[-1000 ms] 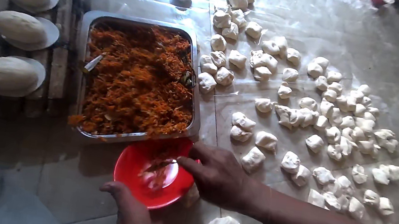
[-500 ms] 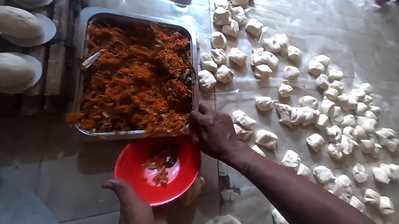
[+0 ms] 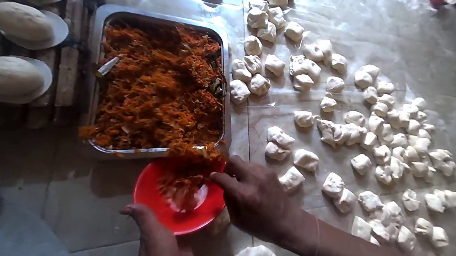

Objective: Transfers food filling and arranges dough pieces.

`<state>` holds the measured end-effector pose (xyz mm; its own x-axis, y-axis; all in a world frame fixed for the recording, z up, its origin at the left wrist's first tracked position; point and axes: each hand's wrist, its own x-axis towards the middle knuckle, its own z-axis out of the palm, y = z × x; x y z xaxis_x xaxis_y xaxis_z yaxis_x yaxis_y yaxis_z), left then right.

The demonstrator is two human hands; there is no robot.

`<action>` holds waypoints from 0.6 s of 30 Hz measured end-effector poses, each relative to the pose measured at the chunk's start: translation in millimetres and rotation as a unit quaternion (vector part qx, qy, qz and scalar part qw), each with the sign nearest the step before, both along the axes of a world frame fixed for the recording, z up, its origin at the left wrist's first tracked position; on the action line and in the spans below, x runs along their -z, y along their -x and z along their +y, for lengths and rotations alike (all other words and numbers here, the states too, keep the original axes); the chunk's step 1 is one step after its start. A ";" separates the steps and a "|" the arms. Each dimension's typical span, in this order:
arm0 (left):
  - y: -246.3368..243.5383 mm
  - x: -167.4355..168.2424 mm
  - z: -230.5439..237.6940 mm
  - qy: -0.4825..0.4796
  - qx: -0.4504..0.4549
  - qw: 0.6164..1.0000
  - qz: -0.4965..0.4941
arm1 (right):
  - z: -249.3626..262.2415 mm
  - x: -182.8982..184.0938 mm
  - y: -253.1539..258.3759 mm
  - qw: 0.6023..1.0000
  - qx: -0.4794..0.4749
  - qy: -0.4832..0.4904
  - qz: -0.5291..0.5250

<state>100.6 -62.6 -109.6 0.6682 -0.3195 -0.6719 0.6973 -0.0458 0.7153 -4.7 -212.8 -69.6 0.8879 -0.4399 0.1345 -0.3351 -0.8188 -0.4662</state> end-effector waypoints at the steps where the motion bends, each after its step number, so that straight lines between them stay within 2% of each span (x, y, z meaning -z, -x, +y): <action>1: -0.2 -0.6 -0.8 -0.006 -0.004 1.000 0.001 | -2.2 2.1 -1.1 1.000 -0.004 0.011 -0.010; 6: -1.0 -1.3 -0.7 0.013 -0.011 1.000 0.005 | -54.0 26.5 -38.0 0.996 0.067 0.043 -0.040; 10: -1.9 -0.3 -0.3 0.019 -0.018 0.999 0.021 | -79.0 30.1 -59.7 0.994 0.085 0.065 0.012; 14: -2.3 -0.4 -1.2 0.027 -0.024 0.999 0.027 | -45.3 15.2 -20.3 0.989 0.119 0.061 0.068; 18: 0.4 -0.2 -1.8 0.035 -0.023 0.999 0.023 | 6.0 26.1 12.8 0.994 0.111 -0.008 0.026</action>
<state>100.2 -64.3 -109.3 0.6520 -0.3369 -0.6792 0.7300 0.0367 0.6825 -17.5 -206.8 -95.7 0.7749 -0.6267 0.0829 -0.5295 -0.7151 -0.4563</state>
